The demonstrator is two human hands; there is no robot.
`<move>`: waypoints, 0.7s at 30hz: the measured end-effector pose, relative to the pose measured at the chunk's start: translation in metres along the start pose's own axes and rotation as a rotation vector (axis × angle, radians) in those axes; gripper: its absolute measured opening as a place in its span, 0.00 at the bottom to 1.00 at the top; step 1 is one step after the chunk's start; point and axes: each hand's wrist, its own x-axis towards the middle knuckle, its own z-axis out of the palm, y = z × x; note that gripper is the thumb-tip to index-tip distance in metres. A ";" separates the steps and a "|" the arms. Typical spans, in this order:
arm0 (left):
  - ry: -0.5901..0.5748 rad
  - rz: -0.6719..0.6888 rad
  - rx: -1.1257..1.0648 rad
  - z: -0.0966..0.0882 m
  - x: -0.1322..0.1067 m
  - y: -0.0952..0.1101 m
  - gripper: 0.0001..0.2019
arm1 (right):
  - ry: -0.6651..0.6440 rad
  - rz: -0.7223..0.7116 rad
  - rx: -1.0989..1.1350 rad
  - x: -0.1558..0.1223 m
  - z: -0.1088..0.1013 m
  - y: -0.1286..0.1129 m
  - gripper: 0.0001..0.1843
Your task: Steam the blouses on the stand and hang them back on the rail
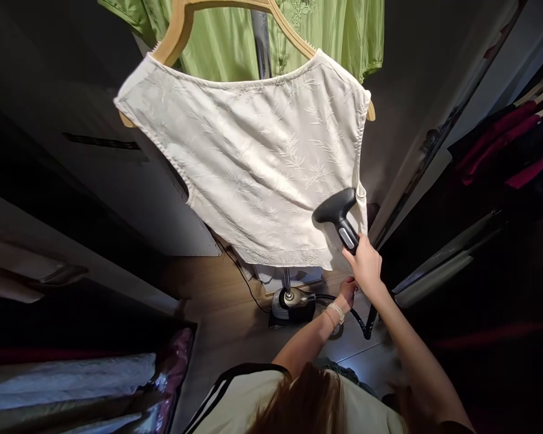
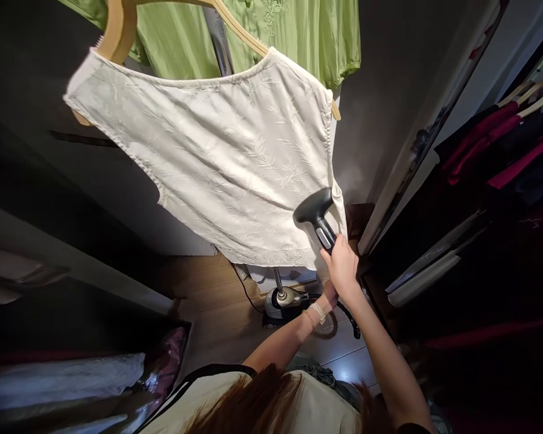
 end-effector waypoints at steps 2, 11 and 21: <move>0.011 0.015 0.000 0.002 0.001 -0.002 0.17 | 0.034 -0.031 0.005 0.012 -0.016 -0.012 0.20; 0.050 0.036 0.014 0.006 -0.003 -0.004 0.21 | 0.211 -0.181 0.017 0.066 -0.082 -0.071 0.17; 0.081 0.002 0.005 -0.001 0.005 -0.007 0.25 | 0.174 -0.156 0.042 0.054 -0.065 -0.063 0.17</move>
